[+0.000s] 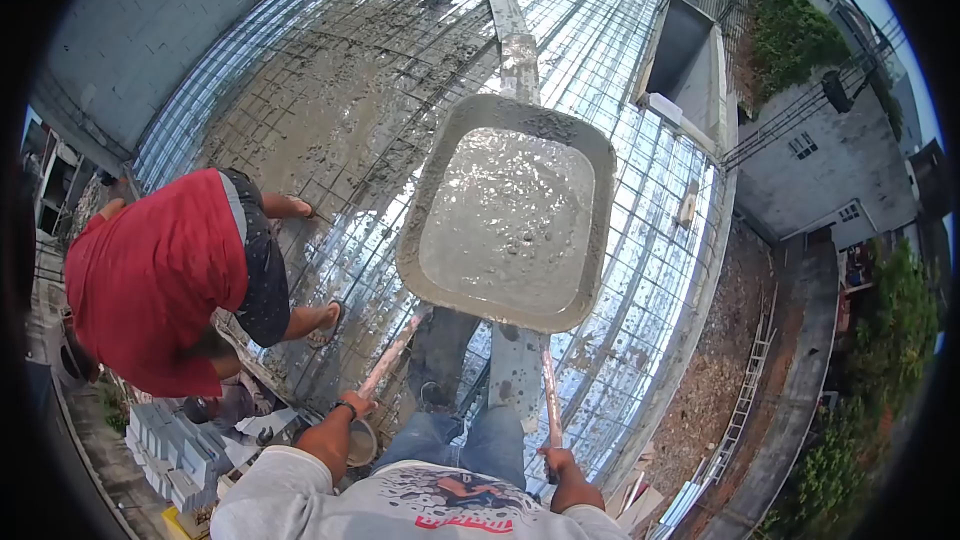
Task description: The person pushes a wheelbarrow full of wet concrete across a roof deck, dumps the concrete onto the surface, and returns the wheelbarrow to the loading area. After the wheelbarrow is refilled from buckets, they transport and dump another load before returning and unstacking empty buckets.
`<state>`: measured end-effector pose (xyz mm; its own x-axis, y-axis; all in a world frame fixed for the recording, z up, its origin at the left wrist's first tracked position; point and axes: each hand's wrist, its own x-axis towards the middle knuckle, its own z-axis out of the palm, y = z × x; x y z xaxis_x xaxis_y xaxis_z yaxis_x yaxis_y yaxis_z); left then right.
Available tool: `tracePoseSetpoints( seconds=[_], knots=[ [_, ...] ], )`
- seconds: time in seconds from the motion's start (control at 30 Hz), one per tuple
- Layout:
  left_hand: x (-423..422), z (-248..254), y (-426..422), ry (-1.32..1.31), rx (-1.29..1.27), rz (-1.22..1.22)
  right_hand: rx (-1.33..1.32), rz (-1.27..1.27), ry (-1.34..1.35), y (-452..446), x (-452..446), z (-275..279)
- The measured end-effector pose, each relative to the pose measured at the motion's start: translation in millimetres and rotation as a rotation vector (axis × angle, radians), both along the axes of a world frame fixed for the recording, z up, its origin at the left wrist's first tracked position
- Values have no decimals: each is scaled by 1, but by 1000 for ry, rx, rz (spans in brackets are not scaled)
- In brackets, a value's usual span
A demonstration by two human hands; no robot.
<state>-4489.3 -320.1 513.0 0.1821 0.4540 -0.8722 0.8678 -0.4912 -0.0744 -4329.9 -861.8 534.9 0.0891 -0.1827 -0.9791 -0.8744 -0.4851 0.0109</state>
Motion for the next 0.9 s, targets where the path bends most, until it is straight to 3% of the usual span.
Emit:
tracePoseSetpoints(
  seconds=[0.2, 0.3, 0.73, 0.83, 0.9],
  knots=[
    [37, 14, -3, 116, 20, -114, -46, 191, -2, 1, 34, 5],
    [52, 12, 2, 137, -15, -130, 138, 936, -272, -12, 52, 0],
    [247, 72, -15, 324, -14, 51, 172, 1094, -164, -40, 267, 5],
    [297, 66, -11, 315, -41, 81, 199, 1145, -169, -35, 317, 0],
    [330, 65, -4, 303, -34, 126, 155, 1266, 2, -19, 357, -10]
  ],
)
